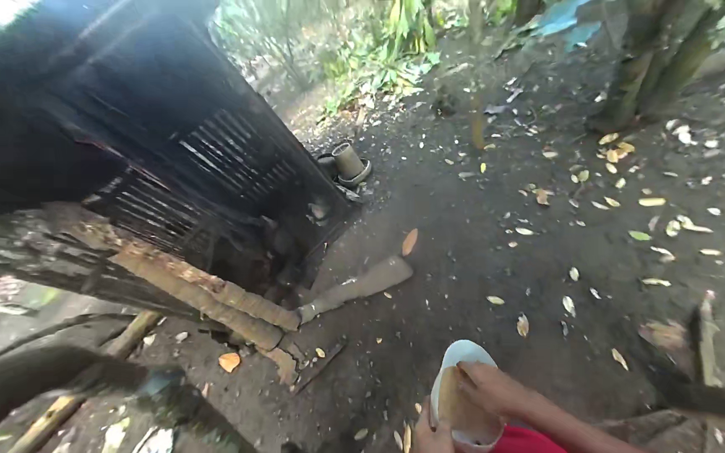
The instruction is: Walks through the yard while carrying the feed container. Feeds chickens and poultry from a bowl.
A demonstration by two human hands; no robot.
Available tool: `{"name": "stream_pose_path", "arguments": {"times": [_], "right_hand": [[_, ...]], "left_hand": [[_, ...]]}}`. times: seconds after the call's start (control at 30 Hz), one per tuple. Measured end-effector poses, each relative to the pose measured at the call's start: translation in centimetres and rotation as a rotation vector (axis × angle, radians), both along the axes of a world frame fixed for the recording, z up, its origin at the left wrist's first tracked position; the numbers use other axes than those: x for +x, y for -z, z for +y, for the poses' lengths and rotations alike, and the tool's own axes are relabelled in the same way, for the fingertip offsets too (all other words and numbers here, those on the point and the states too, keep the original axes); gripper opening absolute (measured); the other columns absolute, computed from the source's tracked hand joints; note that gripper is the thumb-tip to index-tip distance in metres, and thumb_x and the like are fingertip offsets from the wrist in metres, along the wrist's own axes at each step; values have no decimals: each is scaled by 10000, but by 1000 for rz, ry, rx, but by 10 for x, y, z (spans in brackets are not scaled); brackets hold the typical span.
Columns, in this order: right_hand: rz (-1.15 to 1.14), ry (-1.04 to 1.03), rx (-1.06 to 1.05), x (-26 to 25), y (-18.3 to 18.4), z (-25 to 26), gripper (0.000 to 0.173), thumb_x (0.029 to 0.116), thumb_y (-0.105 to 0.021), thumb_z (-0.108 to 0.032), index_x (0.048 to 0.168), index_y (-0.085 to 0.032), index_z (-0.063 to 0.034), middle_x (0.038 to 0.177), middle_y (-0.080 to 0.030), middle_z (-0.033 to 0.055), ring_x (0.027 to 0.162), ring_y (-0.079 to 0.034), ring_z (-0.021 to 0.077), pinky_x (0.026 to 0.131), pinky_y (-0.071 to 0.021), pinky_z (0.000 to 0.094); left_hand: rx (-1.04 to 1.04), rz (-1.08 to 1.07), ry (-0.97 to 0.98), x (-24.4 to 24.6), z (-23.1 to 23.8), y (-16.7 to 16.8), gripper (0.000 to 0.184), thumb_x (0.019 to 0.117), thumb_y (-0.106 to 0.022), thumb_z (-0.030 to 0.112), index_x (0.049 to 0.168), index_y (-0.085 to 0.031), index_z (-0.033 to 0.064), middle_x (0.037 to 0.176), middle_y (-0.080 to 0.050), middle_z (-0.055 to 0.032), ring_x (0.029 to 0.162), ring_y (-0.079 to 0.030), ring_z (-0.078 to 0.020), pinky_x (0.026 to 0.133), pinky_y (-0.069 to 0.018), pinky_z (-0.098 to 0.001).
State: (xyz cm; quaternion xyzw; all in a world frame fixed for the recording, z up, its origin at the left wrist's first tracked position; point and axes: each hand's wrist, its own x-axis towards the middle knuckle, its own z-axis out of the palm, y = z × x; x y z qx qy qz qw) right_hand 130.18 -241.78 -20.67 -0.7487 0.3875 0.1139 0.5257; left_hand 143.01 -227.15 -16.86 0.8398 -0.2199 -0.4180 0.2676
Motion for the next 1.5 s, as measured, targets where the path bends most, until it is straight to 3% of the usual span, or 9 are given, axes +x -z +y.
{"name": "stream_pose_path", "arguments": {"times": [0.23, 0.33, 0.47, 0.7, 0.83, 0.93, 1.1, 1.27, 1.5], "right_hand": [[53, -46, -54, 150, -11, -154, 511, 1041, -560, -369, 1455, -541, -70, 1267, -670, 239, 1201, -643, 414, 1041, -488, 623], [53, -123, -37, 224, -16, -191, 521, 1042, -552, -389, 1433, -554, -44, 1279, -662, 244, 1216, -634, 410, 1049, -483, 617], [135, -345, -23, 334, 4, -228, 622, 1018, -590, -395, 1523, -465, -53, 1418, -573, 267, 1326, -555, 430, 1098, -441, 624], [119, -805, -137, 563, 23, -308, 631, 961, -686, -353, 1493, -496, -73, 1361, -598, 294, 1291, -557, 484, 1061, -450, 667], [166, -1101, -198, 678, -2, -315, 586, 916, -717, -225, 1436, -519, -42, 1331, -599, 303, 1245, -572, 505, 1013, -463, 696], [186, -1292, -251, 742, -15, -313, 508, 938, -682, -153, 1420, -559, -51, 1394, -564, 305, 1308, -518, 523, 1023, -442, 716], [200, -1466, -317, 869, 14, -310, 461, 953, -640, -94, 1409, -579, -68, 1417, -547, 300, 1333, -497, 521, 1003, -460, 709], [182, -1445, -360, 1019, 33, -309, 428, 983, -632, -158, 1392, -579, -42, 1405, -549, 305, 1297, -527, 524, 985, -484, 696], [170, -1400, -221, 1165, 32, -318, 455, 962, -662, -167, 1397, -582, -62, 1365, -591, 268, 1256, -579, 469, 993, -488, 669]], "left_hand": [[24, -2, -28, 141, -157, -8, 543, 985, -619, 198, 1517, -516, 155, 1204, -711, -221, 1053, -706, -404, 911, -543, -638], [23, 57, -170, 195, -192, -17, 521, 986, -611, 193, 1494, -532, 113, 1212, -702, -234, 1073, -696, -403, 929, -536, -623], [-30, 71, -375, 273, -223, 12, 492, 984, -605, 171, 1455, -551, 41, 1172, -702, -257, 1011, -705, -400, 882, -552, -608], [-72, 21, -733, 445, -294, 44, 444, 985, -585, 158, 1408, -583, 26, 1117, -711, -249, 947, -716, -378, 843, -570, -593], [-130, 68, -1023, 519, -310, 31, 461, 990, -565, 108, 1434, -543, -13, 1052, -707, -256, 807, -709, -331, 738, -592, -527], [-214, 98, -1217, 565, -323, 23, 454, 999, -557, 82, 1437, -519, -34, 1104, -691, -268, 861, -698, -319, 766, -581, -509], [-220, 168, -1367, 678, -330, 58, 429, 1030, -542, 129, 1434, -521, -13, 974, -699, -232, 679, -673, -255, 621, -578, -439], [-265, 221, -1350, 830, -326, 81, 480, 1026, -570, 123, 1491, -481, 40, 917, -691, -236, 638, -667, -276, 600, -581, -453], [-313, 263, -1307, 976, -325, 59, 426, 1021, -568, 105, 1442, -529, 53, 946, -698, -223, 640, -674, -262, 588, -588, -432]]}}
